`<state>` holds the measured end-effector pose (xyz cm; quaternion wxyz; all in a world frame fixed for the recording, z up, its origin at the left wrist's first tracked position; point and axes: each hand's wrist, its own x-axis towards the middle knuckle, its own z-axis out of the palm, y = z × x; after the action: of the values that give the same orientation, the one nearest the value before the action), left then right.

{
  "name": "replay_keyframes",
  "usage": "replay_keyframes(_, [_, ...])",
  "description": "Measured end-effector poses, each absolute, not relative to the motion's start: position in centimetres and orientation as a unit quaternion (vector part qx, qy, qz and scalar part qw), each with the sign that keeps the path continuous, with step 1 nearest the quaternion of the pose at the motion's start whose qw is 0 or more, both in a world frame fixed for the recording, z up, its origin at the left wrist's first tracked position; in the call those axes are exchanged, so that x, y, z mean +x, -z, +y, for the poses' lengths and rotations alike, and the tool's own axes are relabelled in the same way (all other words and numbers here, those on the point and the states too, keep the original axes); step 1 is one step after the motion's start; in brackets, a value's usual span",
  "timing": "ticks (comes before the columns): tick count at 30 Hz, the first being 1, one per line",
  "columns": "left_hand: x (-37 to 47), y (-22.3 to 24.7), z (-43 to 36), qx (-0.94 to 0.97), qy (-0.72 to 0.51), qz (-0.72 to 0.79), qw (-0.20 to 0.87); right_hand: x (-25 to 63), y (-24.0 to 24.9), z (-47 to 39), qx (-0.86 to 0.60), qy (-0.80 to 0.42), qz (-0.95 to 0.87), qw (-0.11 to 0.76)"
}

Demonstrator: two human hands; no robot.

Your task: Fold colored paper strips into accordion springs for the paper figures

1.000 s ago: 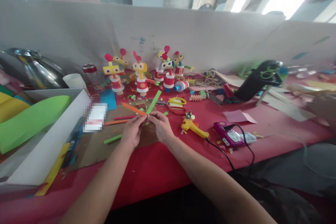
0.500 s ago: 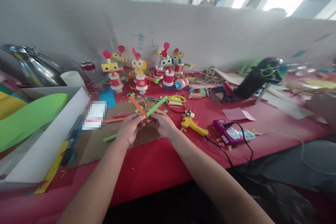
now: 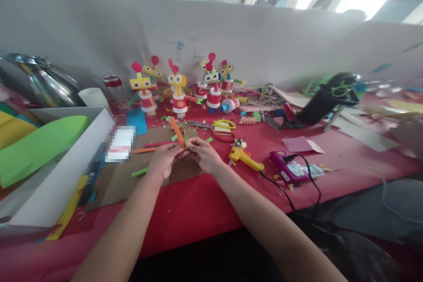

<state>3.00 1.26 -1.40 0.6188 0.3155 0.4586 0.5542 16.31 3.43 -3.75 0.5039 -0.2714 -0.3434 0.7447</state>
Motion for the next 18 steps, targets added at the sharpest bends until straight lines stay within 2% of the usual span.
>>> replay_keyframes(5, [2.86, 1.90, 1.50, 0.308, -0.580, 0.457, 0.600, 16.12, 3.54, 3.23, -0.290, -0.719, -0.369, 0.513])
replay_keyframes(13, [2.33, 1.23, 1.21, 0.378, -0.540, 0.419, 0.625, 16.10, 3.24, 3.32, -0.317, -0.653, -0.429, 0.539])
replay_keyframes(18, [2.03, 1.18, 1.12, 0.396, -0.544, 0.424, 0.606, 16.07, 3.29, 3.44, -0.329, -0.636, -0.427, 0.552])
